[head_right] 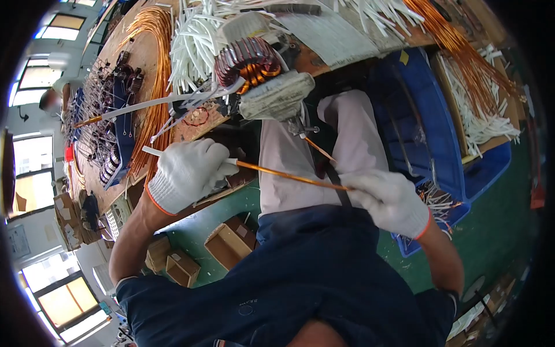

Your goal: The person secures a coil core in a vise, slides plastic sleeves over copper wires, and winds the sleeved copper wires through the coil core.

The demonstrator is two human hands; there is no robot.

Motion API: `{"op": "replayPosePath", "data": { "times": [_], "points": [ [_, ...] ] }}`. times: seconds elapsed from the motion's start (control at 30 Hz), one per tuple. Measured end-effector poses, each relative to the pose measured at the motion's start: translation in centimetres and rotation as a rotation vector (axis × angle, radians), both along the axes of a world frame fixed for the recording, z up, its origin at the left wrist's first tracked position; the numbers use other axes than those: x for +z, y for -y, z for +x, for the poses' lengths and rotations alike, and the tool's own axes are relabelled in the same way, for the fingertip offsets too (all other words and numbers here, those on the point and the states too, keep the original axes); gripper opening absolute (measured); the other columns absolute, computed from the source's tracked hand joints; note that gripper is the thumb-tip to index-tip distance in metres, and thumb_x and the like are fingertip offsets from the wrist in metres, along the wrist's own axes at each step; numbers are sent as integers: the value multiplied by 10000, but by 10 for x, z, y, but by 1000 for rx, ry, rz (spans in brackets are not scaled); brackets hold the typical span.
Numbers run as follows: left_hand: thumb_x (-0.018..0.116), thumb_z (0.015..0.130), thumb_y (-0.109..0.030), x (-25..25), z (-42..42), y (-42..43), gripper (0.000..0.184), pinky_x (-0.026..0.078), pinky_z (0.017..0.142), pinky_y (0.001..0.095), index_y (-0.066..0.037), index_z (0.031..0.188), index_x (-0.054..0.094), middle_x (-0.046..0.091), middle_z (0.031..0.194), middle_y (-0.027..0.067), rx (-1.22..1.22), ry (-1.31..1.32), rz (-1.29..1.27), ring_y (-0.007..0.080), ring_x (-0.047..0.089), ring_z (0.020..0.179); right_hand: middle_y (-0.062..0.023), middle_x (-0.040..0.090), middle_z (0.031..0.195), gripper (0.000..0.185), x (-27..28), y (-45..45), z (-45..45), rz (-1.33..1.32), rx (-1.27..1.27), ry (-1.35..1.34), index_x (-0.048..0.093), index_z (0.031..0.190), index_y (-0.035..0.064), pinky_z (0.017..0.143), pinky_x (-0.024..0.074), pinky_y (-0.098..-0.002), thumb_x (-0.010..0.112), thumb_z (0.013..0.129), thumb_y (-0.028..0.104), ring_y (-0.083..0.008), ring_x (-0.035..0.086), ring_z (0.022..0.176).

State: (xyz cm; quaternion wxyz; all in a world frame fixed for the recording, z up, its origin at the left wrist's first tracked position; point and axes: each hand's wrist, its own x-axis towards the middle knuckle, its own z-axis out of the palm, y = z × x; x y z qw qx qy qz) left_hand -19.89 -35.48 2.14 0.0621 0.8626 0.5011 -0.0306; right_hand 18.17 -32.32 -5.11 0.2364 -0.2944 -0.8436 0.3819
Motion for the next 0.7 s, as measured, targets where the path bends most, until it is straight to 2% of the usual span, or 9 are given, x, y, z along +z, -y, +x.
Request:
{"op": "replayPosePath", "data": {
  "times": [0.07, 0.1, 0.17, 0.23, 0.33, 0.4, 0.47, 0.6, 0.7],
  "points": [
    [742, 934, -344, -7, 4, 4, 264, 516, 521, 402, -101, 856, 675, 621, 713, 68, -87, -45, -4, 272, 685, 641, -148, 745, 899, 222, -5, 14, 19, -379, -23, 29, 750, 1123, 46, 648, 570, -402, 758, 902, 54, -354, 718, 732],
    [740, 935, -346, -13, 9, 8, 262, 508, 489, 393, -97, 871, 686, 628, 710, 70, -189, -92, -22, 264, 688, 625, -148, 745, 899, 222, -1, 19, 15, -374, -14, 35, 750, 1123, 46, 648, 570, -402, 758, 902, 54, -354, 718, 732],
    [735, 917, -346, -29, 35, 10, 265, 474, 419, 377, -99, 847, 669, 611, 685, 61, -382, 60, 55, 234, 660, 554, -138, 736, 861, 215, 9, 30, -4, -354, 1, 6, 753, 1103, 31, 635, 564, -388, 746, 888, 12, -342, 719, 728],
    [728, 881, -296, -36, 76, 9, 225, 438, 376, 361, -88, 829, 659, 598, 667, 47, -436, 357, 136, 223, 632, 500, -138, 731, 844, 223, 21, 37, -25, -282, 5, 29, 749, 1107, 26, 631, 563, -383, 733, 887, -7, -329, 722, 717],
    [691, 867, -237, -42, 99, 0, 172, 490, 468, 344, -74, 825, 660, 567, 674, 24, -495, 312, 215, 194, 643, 589, -132, 719, 801, 236, 20, 40, -26, -155, 25, 45, 742, 1137, 3, 636, 567, -363, 702, 906, -24, -276, 729, 690],
    [691, 841, -232, -34, 91, -13, 160, 506, 510, 347, -80, 807, 654, 563, 685, 33, -423, 208, 325, 203, 647, 636, -121, 727, 809, 214, 18, 43, -14, -308, -224, 13, 744, 1133, -15, 644, 570, -351, 696, 925, 0, -250, 731, 688],
    [685, 809, -204, -36, 84, -14, 133, 509, 480, 360, -75, 796, 658, 561, 664, 55, -387, 240, 363, 230, 651, 595, -108, 732, 795, 194, 13, 43, 3, -385, -261, 42, 752, 1116, -28, 643, 565, -330, 683, 947, 40, -215, 731, 685],
    [681, 816, -181, -36, 106, -8, 124, 511, 405, 409, -57, 812, 680, 587, 638, 81, -449, 312, 235, 247, 670, 533, -109, 736, 756, 197, 8, 56, 8, -257, -278, 32, 755, 1082, -43, 632, 549, -299, 670, 976, 99, -186, 726, 660],
    [691, 824, -186, -38, 120, -11, 148, 494, 386, 396, -38, 825, 679, 619, 654, 78, -443, 360, 77, 236, 676, 532, -111, 743, 764, 236, 12, 63, 12, -354, -362, -40, 738, 1100, -70, 661, 563, -301, 667, 1019, 141, -181, 743, 707]
  ]
}}
